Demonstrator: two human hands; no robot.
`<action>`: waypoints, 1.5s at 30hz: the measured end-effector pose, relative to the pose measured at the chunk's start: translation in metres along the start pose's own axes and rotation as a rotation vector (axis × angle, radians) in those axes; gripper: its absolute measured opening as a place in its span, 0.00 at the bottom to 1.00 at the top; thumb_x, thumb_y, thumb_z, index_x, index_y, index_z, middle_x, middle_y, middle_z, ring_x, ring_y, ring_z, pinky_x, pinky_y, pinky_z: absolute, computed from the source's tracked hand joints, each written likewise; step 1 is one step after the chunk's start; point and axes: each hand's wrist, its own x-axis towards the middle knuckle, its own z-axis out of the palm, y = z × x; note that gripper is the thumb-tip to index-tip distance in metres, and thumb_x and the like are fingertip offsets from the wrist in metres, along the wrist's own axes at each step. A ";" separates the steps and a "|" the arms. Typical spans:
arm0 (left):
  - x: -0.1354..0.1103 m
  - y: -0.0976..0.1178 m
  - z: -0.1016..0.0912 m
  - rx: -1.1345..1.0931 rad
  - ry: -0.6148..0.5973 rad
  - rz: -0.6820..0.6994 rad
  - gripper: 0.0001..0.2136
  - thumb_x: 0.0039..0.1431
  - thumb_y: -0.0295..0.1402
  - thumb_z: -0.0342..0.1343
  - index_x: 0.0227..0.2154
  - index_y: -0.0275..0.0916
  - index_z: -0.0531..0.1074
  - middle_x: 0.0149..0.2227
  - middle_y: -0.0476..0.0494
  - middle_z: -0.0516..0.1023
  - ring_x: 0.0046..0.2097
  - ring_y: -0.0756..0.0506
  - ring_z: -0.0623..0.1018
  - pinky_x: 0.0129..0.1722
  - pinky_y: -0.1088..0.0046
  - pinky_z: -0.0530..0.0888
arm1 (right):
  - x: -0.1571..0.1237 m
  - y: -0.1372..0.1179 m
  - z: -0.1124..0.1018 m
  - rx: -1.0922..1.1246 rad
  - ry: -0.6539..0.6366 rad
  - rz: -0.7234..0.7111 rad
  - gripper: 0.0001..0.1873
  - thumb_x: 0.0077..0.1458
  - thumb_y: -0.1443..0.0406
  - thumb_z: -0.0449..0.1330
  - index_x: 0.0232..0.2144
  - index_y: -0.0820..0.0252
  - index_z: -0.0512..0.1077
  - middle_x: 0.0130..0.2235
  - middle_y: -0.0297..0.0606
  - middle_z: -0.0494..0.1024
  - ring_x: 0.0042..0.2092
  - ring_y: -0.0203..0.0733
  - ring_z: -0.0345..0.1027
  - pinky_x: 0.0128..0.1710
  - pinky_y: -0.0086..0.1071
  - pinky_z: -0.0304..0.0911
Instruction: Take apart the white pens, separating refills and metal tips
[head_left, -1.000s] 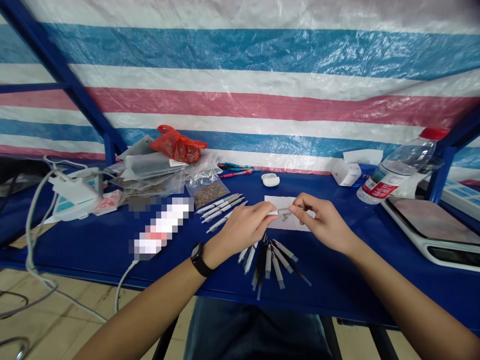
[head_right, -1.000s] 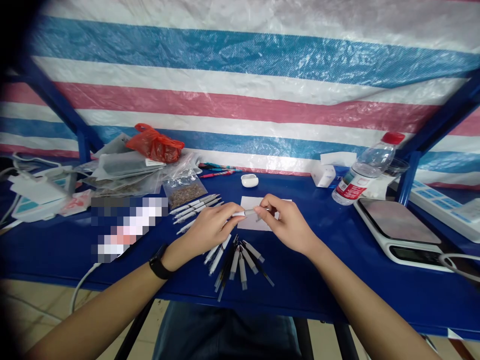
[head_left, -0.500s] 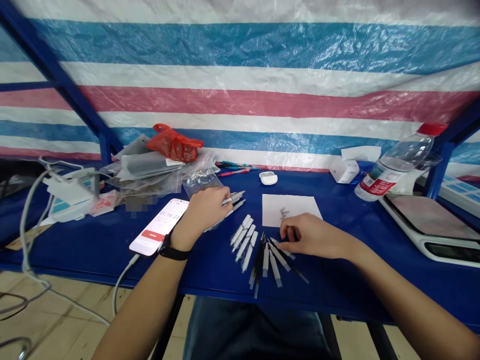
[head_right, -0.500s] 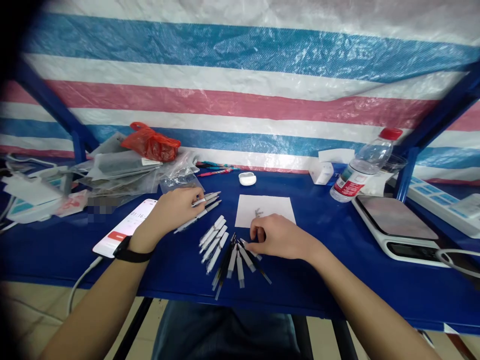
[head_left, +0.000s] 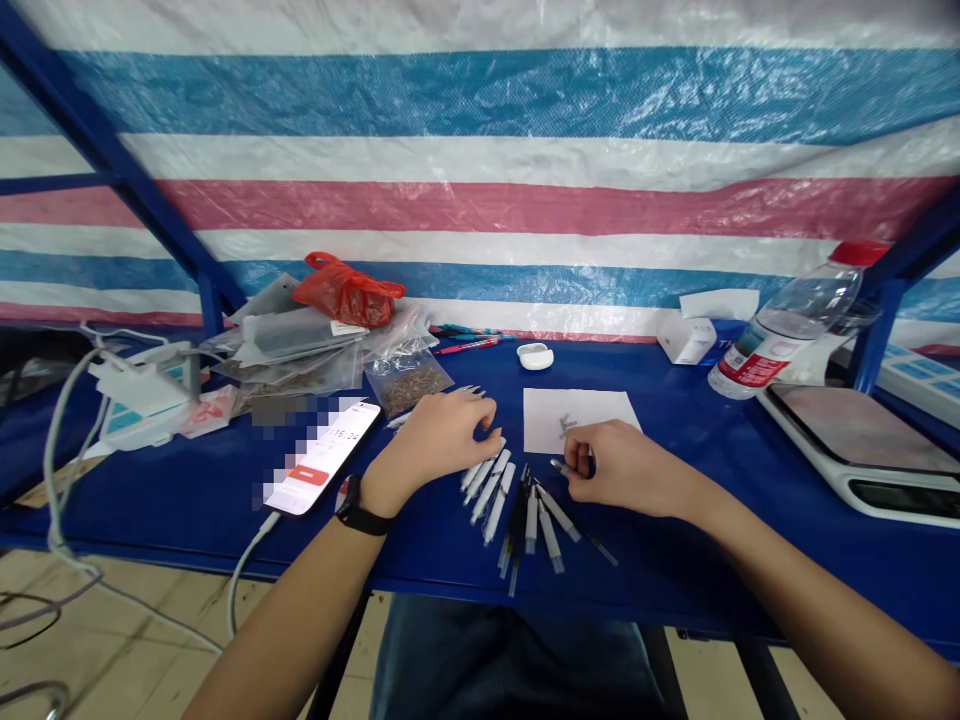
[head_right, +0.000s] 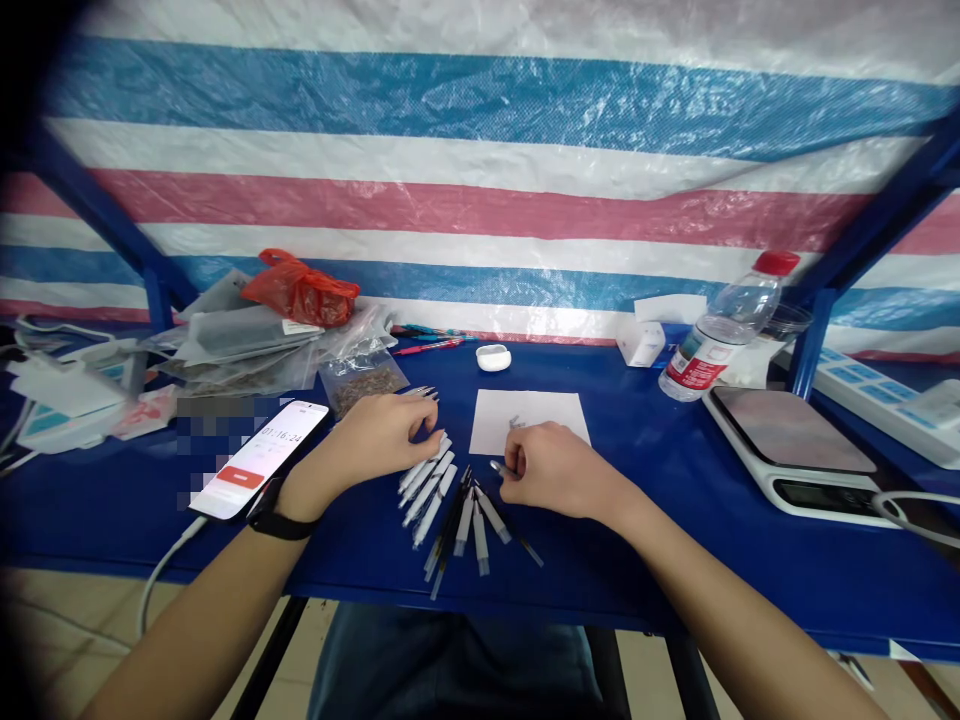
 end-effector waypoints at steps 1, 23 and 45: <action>0.000 0.001 0.000 0.008 -0.026 0.000 0.09 0.59 0.36 0.56 0.24 0.41 0.67 0.26 0.49 0.76 0.32 0.44 0.76 0.27 0.70 0.56 | 0.000 0.001 -0.002 0.012 0.042 0.008 0.04 0.45 0.66 0.62 0.24 0.56 0.69 0.28 0.34 0.78 0.28 0.39 0.68 0.30 0.32 0.58; 0.000 0.001 -0.002 0.000 -0.063 -0.092 0.07 0.56 0.35 0.54 0.24 0.41 0.66 0.27 0.48 0.76 0.32 0.43 0.76 0.27 0.69 0.57 | -0.008 -0.011 0.009 -0.151 -0.121 -0.111 0.07 0.61 0.60 0.58 0.32 0.56 0.67 0.25 0.33 0.72 0.28 0.41 0.66 0.30 0.32 0.49; -0.003 0.001 0.007 -0.186 0.413 0.133 0.04 0.58 0.32 0.53 0.29 0.41 0.67 0.24 0.53 0.71 0.26 0.50 0.71 0.29 0.73 0.63 | -0.008 -0.015 0.007 -0.113 0.037 -0.068 0.04 0.50 0.69 0.59 0.28 0.56 0.66 0.21 0.30 0.68 0.24 0.38 0.61 0.27 0.32 0.51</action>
